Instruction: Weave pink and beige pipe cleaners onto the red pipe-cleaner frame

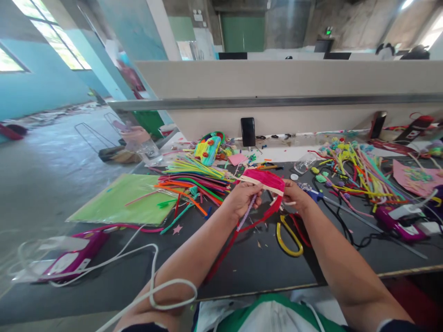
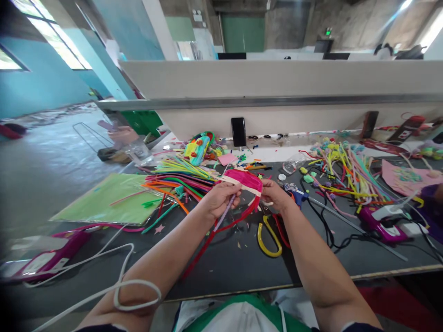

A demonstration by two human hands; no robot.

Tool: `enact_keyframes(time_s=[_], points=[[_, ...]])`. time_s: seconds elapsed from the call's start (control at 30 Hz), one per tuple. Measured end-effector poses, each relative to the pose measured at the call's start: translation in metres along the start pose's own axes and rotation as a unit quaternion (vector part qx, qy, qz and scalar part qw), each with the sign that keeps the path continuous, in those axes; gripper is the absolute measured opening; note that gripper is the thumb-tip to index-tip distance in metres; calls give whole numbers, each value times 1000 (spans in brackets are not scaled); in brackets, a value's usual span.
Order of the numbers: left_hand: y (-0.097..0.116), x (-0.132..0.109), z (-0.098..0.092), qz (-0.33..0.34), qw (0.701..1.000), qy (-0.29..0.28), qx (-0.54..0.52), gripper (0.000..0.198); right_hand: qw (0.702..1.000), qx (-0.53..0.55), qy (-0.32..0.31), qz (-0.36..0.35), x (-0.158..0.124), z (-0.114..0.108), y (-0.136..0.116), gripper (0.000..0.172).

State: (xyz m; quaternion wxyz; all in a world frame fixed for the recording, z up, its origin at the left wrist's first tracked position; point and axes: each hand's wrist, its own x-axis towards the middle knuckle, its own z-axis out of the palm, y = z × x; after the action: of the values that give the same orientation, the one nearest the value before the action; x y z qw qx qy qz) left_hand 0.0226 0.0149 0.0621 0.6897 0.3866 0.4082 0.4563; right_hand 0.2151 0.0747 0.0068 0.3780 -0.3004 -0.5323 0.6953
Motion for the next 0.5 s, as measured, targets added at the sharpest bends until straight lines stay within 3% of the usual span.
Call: enact_keyframes(time_s=[0.23,0.5], points=[[-2,6,-14,51,994,99,21,25,996,-76,-39,-5,-3,-2,-6,30],[-11,13,-21,47,991,121,15,26,997,-70,-20,28,-3,-2,-5,31]])
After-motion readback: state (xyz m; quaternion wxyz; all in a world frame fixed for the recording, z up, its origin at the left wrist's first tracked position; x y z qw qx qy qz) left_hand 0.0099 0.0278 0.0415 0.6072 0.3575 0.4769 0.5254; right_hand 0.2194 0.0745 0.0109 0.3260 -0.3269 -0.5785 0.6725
